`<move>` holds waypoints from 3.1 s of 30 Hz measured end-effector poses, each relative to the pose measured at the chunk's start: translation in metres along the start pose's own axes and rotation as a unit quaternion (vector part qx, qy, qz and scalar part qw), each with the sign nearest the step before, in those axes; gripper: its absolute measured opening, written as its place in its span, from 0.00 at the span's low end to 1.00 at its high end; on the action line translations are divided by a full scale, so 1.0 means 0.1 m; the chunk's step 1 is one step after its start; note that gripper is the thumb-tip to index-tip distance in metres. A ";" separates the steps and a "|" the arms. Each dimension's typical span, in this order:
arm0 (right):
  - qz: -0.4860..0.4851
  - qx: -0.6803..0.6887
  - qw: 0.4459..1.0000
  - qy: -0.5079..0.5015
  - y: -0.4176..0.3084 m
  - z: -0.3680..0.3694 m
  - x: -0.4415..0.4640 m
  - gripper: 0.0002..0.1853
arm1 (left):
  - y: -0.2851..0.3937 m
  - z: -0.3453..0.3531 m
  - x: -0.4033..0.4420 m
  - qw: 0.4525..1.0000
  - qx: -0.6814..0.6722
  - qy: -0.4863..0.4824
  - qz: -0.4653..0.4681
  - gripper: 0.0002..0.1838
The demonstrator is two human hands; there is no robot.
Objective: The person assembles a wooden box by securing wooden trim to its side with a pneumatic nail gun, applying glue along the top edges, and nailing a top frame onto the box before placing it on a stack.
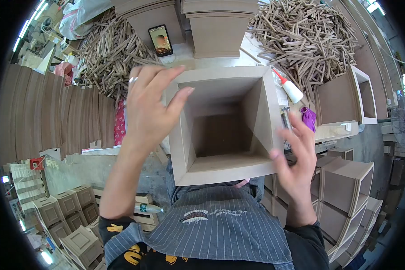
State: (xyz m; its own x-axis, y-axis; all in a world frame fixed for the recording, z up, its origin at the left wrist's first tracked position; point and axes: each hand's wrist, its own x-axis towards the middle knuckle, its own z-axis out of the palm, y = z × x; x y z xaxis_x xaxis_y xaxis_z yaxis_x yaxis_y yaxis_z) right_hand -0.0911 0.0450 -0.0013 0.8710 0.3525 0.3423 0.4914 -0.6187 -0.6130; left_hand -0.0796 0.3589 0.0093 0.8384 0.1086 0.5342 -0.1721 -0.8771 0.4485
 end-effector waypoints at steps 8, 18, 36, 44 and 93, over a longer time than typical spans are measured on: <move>-0.101 -0.084 0.968 -0.216 -0.33 -0.05 -0.11 0.24 | -0.12 0.32 0.24 0.989 0.058 -0.090 0.105 0.19; -0.127 -0.073 0.964 -0.221 -0.25 0.01 -0.09 0.23 | -0.23 0.42 0.19 0.989 0.044 -0.085 0.111 0.16; -0.118 -0.067 0.966 -0.221 -0.25 0.03 -0.08 0.22 | -0.27 0.44 0.17 0.989 0.038 -0.096 0.106 0.16; -0.093 -0.024 0.987 -0.133 -0.12 -0.16 -0.02 0.34 | -0.01 0.19 -0.13 0.990 -0.107 -0.030 -0.088 0.34; -0.057 -0.064 0.951 -0.296 -0.16 -0.17 0.11 0.24 | -0.26 0.35 0.21 0.988 -0.019 -0.155 0.014 0.18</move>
State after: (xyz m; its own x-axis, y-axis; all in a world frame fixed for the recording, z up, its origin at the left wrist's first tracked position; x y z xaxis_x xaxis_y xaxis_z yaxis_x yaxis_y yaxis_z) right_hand -0.0896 0.0466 0.0238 0.6747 0.7335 -0.0826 0.6125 -0.6188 -0.4919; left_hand -0.0393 0.3675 -0.0154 0.9502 -0.0701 0.3037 -0.2122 -0.8594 0.4653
